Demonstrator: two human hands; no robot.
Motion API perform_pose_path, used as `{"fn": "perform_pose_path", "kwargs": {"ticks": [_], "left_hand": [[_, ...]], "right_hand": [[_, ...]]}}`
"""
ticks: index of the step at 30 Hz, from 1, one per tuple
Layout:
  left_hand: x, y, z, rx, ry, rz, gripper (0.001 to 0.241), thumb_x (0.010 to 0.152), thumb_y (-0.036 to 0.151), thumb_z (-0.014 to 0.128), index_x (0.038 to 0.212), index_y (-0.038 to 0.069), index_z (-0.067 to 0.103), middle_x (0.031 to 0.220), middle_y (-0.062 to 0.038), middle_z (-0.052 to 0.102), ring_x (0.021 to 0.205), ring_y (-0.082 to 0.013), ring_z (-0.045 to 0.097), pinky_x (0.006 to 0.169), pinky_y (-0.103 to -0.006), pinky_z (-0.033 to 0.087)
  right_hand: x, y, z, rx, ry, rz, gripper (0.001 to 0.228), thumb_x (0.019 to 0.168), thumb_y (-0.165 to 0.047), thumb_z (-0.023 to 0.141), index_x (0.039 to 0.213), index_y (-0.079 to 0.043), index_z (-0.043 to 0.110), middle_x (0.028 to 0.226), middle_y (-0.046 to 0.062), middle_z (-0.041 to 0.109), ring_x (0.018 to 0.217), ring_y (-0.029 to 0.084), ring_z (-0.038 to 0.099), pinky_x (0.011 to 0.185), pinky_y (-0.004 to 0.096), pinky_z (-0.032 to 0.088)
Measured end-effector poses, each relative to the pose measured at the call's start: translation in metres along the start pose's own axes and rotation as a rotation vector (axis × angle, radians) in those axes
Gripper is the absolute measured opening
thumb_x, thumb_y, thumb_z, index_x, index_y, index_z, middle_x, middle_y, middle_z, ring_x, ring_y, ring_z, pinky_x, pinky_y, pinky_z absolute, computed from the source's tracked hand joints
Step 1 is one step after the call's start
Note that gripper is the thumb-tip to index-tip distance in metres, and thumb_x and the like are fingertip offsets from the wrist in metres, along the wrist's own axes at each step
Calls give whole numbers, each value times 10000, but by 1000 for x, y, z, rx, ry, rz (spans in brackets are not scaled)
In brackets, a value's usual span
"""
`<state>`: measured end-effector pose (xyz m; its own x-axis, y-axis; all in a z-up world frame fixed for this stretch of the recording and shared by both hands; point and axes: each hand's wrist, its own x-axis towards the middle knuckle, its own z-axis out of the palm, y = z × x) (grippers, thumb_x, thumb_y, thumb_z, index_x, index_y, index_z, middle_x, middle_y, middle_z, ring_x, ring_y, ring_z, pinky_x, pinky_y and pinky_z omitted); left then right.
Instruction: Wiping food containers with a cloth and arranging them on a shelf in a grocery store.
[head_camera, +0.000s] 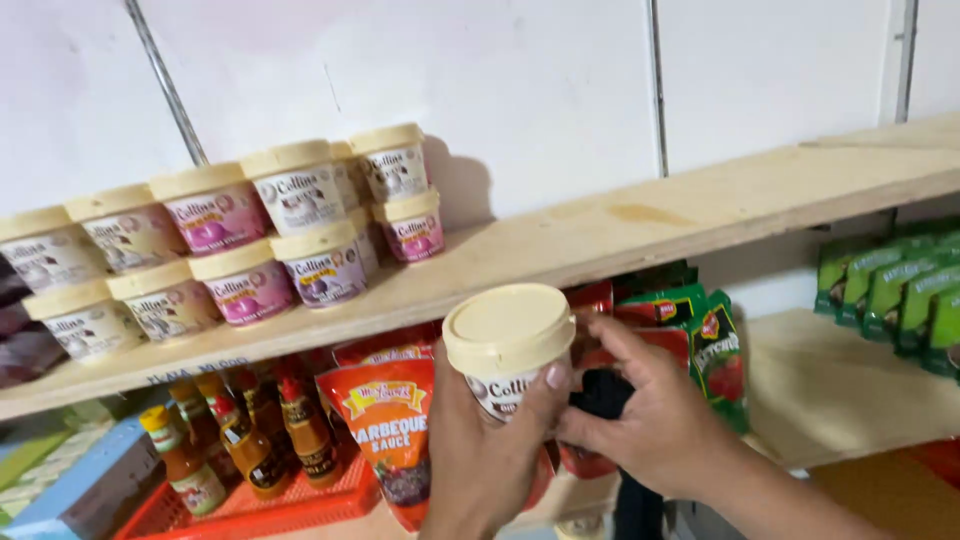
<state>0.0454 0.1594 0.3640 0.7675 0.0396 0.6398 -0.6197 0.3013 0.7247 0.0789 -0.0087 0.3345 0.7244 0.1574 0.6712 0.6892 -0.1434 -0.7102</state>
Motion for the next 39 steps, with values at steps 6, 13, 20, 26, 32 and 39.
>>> {"fn": "perform_pose_path", "kwargs": {"ticks": [6,13,20,26,32,39], "left_hand": [[83,65,-30,746,158,149,832,682,308,900,1360,27,508,1119,-113,743,964,-183,742,803,-333,602],[144,29,-71,842,124,216,539,739,301,874,1168,27,696,1055,-114,814,958,-207,800,829,-350,611],[151,18,-74,897,248,195,541,755,289,859,1170,35,623,1069,-157,768,1005,-305,760,826,-409,588],[151,6,-81,886,265,338,618,719,238,874,1199,-10,574,1056,-196,758,990,-344,750,807,-420,588],[143,6,-78,981,329,453,714,733,241,916,1139,-57,410,958,-291,688,898,-442,719,693,-467,580],[144,-2,-84,1000,307,446,696,761,219,886,1184,-35,395,914,-291,710,866,-471,710,691,-503,561]], "right_hand": [[101,-81,23,-446,13,57,865,754,-267,830,1522,-166,446,1226,13,763,745,248,679,708,379,590],[176,-39,53,-673,-162,-40,928,769,-296,769,1567,-332,296,1150,73,755,1009,267,725,886,396,554],[189,-32,62,-693,-122,34,970,788,-286,770,1597,-369,243,1231,40,708,1060,261,703,917,388,549],[197,-11,58,-572,-144,26,959,783,-306,776,1594,-264,265,1228,23,754,1146,179,684,993,339,505],[193,-19,61,-611,-136,115,945,766,-361,789,1577,-283,310,1205,7,754,1121,167,707,976,329,524],[189,-23,63,-672,-83,153,936,762,-406,823,1550,-203,361,1072,32,774,1038,202,726,926,338,555]]}}
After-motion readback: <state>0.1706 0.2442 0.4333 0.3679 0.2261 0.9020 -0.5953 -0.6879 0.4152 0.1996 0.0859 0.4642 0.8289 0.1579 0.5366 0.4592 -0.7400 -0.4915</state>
